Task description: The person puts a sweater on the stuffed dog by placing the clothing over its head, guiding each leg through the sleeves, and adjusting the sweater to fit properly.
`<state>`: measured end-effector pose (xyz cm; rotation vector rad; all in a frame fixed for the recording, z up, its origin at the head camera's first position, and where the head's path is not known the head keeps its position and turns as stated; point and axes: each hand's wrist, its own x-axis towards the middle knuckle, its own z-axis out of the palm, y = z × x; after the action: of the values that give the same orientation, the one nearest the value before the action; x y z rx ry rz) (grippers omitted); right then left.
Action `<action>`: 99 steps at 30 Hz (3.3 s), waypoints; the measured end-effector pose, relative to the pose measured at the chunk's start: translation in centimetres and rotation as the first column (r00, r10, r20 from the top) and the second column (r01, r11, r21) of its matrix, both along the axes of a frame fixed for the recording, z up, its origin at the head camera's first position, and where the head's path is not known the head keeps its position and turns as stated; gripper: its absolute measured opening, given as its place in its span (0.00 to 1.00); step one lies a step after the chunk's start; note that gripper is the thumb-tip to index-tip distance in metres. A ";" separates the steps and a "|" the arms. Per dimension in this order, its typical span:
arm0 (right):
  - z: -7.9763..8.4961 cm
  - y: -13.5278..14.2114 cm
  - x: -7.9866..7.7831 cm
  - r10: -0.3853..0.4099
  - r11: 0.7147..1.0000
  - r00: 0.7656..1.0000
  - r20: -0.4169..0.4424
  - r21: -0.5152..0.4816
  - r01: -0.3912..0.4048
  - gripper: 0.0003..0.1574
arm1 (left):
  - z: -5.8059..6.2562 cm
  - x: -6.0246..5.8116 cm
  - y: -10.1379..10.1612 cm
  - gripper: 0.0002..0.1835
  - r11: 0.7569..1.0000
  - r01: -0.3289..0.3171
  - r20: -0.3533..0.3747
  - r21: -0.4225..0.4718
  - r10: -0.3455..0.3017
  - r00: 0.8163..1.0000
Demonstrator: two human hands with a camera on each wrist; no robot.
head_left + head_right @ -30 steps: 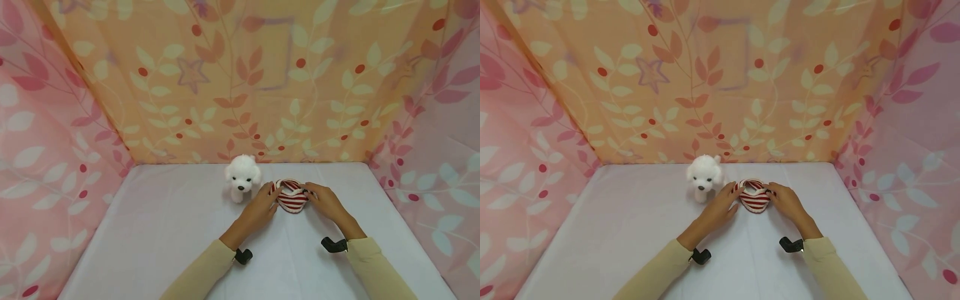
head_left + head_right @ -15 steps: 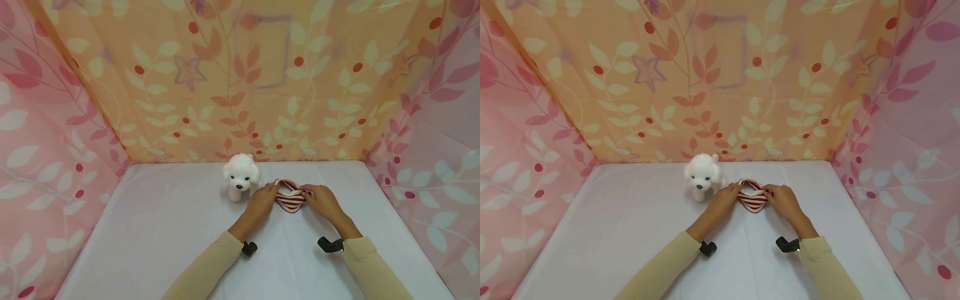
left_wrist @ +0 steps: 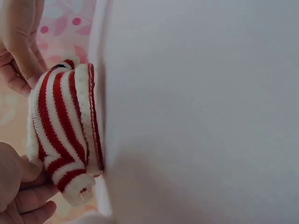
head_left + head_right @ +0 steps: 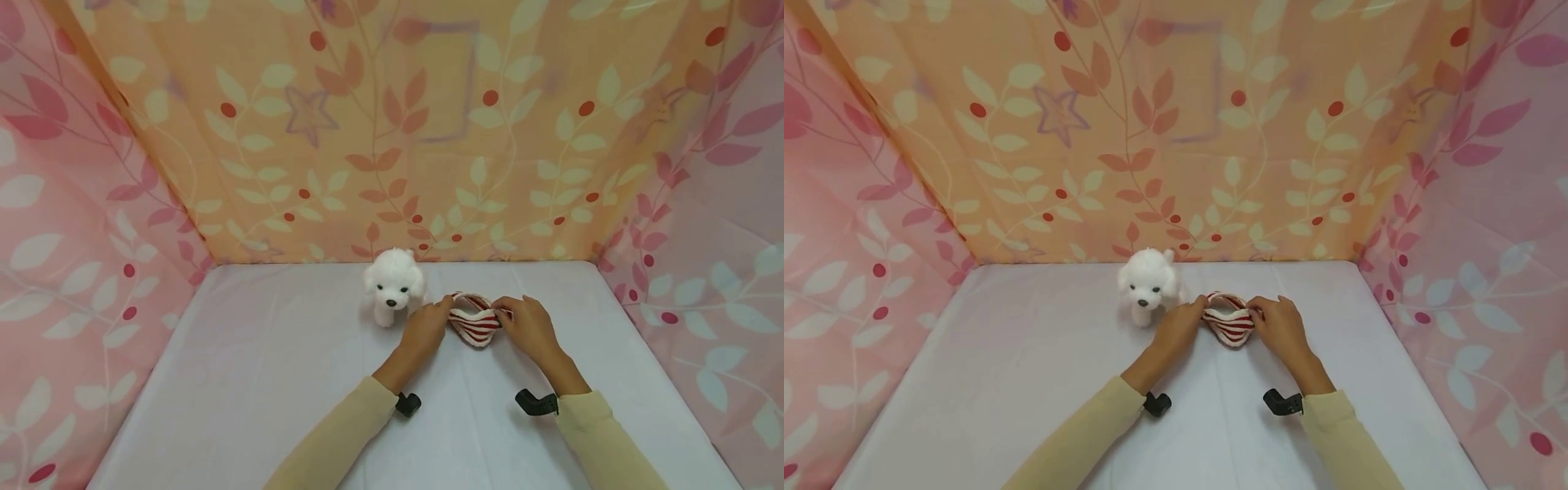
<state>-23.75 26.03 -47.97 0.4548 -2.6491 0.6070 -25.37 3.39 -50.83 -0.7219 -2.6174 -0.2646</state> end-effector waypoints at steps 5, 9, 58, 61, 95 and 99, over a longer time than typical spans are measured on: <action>1.8 -0.8 1.1 -0.027 0.999 0.994 -0.105 -0.035 0.023 0.06 | 1.9 1.0 -0.2 0.11 0.998 0.012 -0.013 0.067 -0.011 1.000; 3.6 -1.3 1.9 -0.050 0.998 0.986 -0.162 -0.054 0.041 0.06 | 3.7 2.0 -0.4 0.10 0.989 0.046 -0.040 0.141 -0.041 0.998; 12.2 -12.7 -2.7 0.183 0.983 0.878 -0.443 0.094 -0.157 0.09 | 12.3 -0.1 -12.6 0.07 0.933 -0.077 -0.456 0.351 0.242 0.856; 12.0 -12.9 -3.1 0.178 0.984 0.886 -0.428 0.087 -0.156 0.08 | 11.7 -0.7 -12.5 0.06 0.934 -0.085 -0.436 0.348 0.241 0.867; 4.1 -10.0 -4.1 0.402 0.620 0.821 0.406 -0.781 0.082 0.26 | 6.7 -3.1 -17.7 0.18 0.507 -0.238 0.261 0.828 0.026 0.965; 3.6 -10.1 -4.2 0.393 0.598 0.822 0.413 -0.794 0.113 0.28 | 5.2 -4.1 -18.1 0.21 0.367 -0.407 0.502 0.837 -0.216 0.837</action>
<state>-27.97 15.88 -44.39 0.2234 -2.4262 2.1531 -29.43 -14.71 -45.61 -0.0089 -2.2878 -2.0073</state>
